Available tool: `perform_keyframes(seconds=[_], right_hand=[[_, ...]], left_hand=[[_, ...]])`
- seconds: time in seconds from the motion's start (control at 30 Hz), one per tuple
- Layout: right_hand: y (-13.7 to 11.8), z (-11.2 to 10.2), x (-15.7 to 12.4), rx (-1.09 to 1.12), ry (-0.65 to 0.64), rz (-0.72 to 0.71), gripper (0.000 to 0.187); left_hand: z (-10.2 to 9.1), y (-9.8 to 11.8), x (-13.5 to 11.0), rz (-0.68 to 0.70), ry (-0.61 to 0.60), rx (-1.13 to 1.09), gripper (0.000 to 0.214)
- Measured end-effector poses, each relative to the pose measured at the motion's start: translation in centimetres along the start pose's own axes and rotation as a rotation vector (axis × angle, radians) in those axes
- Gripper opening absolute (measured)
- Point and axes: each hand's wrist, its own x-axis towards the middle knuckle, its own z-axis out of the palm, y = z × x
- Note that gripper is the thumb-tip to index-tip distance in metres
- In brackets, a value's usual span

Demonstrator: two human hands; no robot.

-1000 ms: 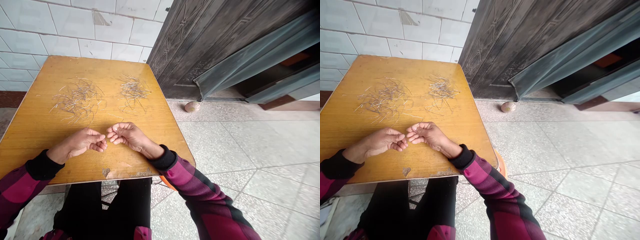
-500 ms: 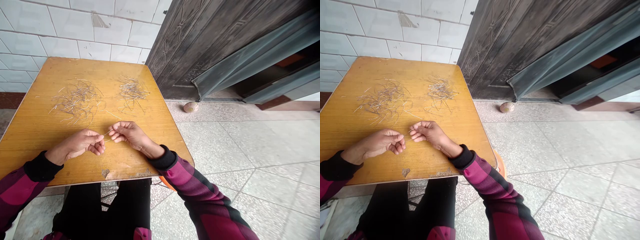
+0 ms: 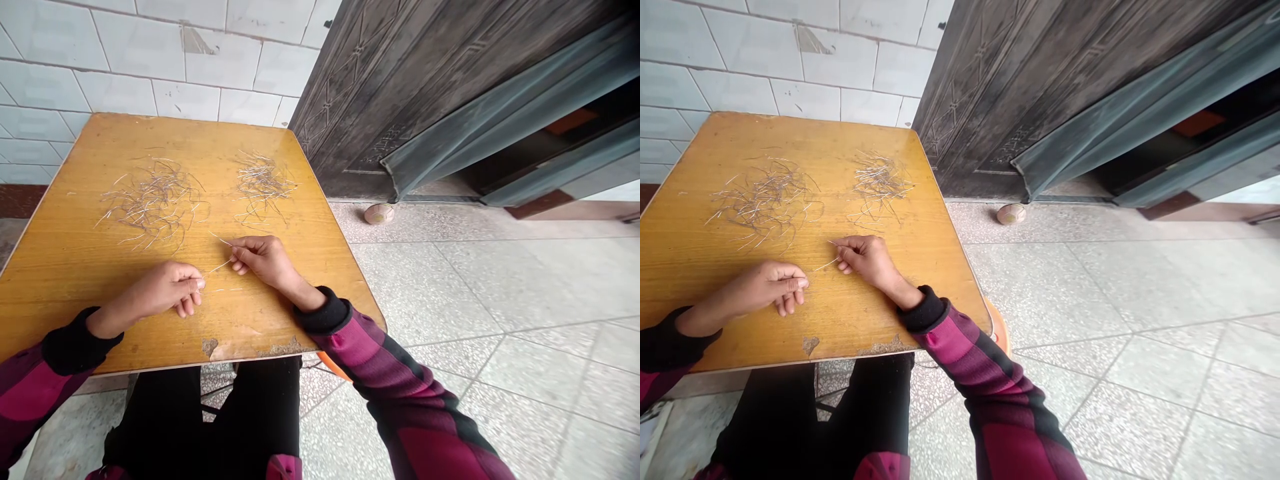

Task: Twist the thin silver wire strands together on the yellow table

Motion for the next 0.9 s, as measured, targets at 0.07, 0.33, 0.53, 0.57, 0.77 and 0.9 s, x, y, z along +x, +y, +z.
perform_keyframes(seconds=[0.07,0.33,0.53,0.57,0.77,0.9], right_hand=[[0.1,0.1,-0.1,-0.018,-0.011,0.004,0.032],[0.3,0.8,-0.5,-0.198,-0.051,-0.109,0.036],[-0.3,0.7,-0.2,-0.481,-0.034,-0.259,0.032],[-0.6,0.5,-0.2,-0.539,0.0,-0.306,0.031],[-1.8,0.4,-2.1,-0.804,-0.124,-0.593,0.031],[-1.6,1.7,-3.4,-1.096,-0.262,-0.706,0.026]], left_hand=[[0.3,0.0,0.0,0.108,0.082,0.225,0.027],[0.7,-1.0,0.5,0.489,0.43,0.764,0.023],[0.7,-1.3,1.2,0.521,0.409,0.748,0.023],[0.6,-1.2,1.4,0.516,0.413,0.724,0.022],[0.2,-0.8,1.7,0.447,0.434,0.633,0.017],[0.2,-0.7,1.7,0.43,0.43,0.602,0.017]])
